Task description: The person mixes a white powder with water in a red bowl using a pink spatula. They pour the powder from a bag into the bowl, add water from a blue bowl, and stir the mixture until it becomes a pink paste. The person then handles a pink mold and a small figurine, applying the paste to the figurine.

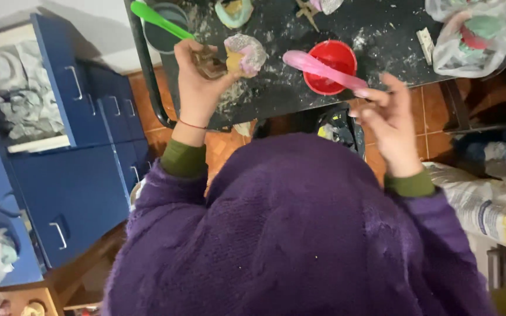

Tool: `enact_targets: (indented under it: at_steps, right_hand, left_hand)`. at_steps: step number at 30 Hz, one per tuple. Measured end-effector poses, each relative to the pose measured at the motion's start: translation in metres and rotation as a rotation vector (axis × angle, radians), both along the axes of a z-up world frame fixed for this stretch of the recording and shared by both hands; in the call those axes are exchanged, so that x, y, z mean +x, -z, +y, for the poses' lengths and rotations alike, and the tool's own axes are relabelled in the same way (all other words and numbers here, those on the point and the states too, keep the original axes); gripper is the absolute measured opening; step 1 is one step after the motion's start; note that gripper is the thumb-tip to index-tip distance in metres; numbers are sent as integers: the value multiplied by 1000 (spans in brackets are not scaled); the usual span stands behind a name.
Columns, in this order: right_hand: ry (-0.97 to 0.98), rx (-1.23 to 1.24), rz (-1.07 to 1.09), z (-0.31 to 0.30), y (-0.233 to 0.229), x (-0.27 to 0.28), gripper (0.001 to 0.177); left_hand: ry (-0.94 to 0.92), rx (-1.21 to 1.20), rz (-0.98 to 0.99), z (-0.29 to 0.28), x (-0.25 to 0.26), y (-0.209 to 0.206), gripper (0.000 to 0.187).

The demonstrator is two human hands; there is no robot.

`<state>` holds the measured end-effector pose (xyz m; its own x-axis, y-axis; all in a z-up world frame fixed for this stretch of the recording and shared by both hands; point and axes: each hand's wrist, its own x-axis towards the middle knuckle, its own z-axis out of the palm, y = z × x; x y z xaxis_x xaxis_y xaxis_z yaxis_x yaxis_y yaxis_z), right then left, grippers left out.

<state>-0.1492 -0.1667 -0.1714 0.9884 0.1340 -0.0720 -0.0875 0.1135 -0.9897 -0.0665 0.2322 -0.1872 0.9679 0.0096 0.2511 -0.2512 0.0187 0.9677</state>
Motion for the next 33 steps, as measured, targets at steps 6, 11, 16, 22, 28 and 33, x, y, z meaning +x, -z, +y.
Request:
enact_targets:
  at_steps: [6, 11, 16, 22, 28, 33]
  right_hand:
    - [-307, -690, -315, 52, -12, 35, 81]
    - [-230, -1117, -625, 59, 16, 44, 72]
    - [-199, -1289, -829, 56, 14, 45, 62]
    - [-139, -1280, -905, 47, 19, 47, 48]
    - [-30, -1247, -846, 46, 23, 44, 30]
    - [59, -759, -513, 37, 31, 42, 61]
  left_hand:
    - [-173, 240, 87, -20, 1, 55, 80]
    - [-254, 383, 69, -22, 12, 82, 80]
    - [-296, 445, 73, -17, 11, 90, 78]
    - [-308, 604, 94, -7, 6, 77, 83]
    - [-283, 767, 201, -10, -9, 17, 88]
    - [-241, 1033, -234, -34, -17, -27, 93]
